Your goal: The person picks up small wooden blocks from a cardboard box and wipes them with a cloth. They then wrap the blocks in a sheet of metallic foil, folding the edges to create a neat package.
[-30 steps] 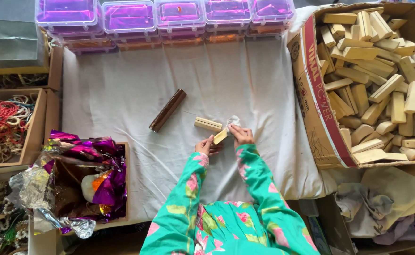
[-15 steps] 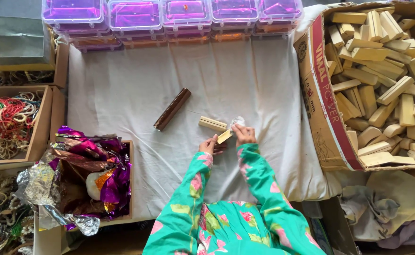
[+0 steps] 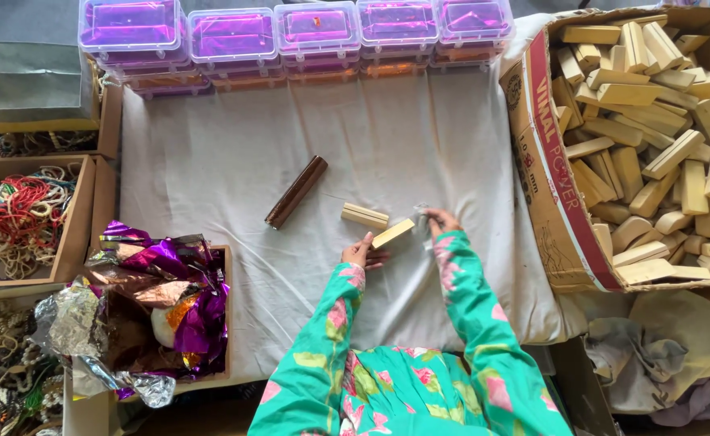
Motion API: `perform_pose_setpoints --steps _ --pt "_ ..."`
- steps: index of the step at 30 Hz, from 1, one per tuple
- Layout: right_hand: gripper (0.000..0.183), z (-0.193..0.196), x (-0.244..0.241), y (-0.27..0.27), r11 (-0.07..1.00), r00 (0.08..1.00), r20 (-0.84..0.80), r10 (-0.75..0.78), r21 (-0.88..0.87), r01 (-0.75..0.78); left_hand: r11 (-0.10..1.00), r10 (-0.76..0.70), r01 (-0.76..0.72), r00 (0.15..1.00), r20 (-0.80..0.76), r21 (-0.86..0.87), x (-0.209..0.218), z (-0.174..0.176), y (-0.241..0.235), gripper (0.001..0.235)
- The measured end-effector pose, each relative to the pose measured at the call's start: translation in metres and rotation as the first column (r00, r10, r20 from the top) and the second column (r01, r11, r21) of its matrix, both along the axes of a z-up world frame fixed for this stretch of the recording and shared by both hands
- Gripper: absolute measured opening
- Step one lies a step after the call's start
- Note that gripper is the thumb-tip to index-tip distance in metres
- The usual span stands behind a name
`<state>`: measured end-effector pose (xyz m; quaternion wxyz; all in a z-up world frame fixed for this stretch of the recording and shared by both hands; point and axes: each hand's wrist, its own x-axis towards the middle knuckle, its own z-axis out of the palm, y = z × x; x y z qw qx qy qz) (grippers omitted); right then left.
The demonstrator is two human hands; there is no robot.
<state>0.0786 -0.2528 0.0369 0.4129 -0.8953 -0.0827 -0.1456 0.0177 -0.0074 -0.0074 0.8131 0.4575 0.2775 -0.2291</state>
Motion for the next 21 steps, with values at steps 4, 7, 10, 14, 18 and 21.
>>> perform_pose_setpoints --steps 4,7,10,14,18,21 --pt "0.023 -0.006 -0.006 0.009 0.891 0.991 -0.124 -0.048 0.444 0.099 0.999 0.018 -0.017 0.999 -0.048 0.030 0.005 -0.009 -0.003 0.062" --pt "0.030 0.057 -0.031 0.053 0.940 0.989 -0.129 -0.076 0.322 0.114 1.000 -0.023 0.023 0.999 -0.035 0.006 0.006 -0.007 -0.001 0.065" --pt "0.031 0.111 -0.047 0.078 0.995 0.978 0.208 -0.021 0.097 0.001 0.999 -0.045 0.045 0.998 -0.034 -0.026 0.003 -0.003 0.006 0.066" --pt "0.029 0.092 -0.050 0.086 0.992 0.991 0.130 -0.032 0.123 0.016 0.997 -0.015 0.005 0.993 -0.121 -0.076 0.007 0.005 0.008 0.063" --pt "0.038 0.042 -0.038 0.075 0.954 0.951 0.169 0.260 -0.198 -0.226 0.995 0.068 -0.074 0.994 -0.087 -0.072 0.009 -0.023 -0.001 0.045" --pt "0.035 0.033 -0.040 0.072 0.968 0.982 0.114 0.151 -0.221 -0.123 0.991 0.081 -0.087 0.995 -0.061 -0.100 0.006 -0.022 0.002 0.042"
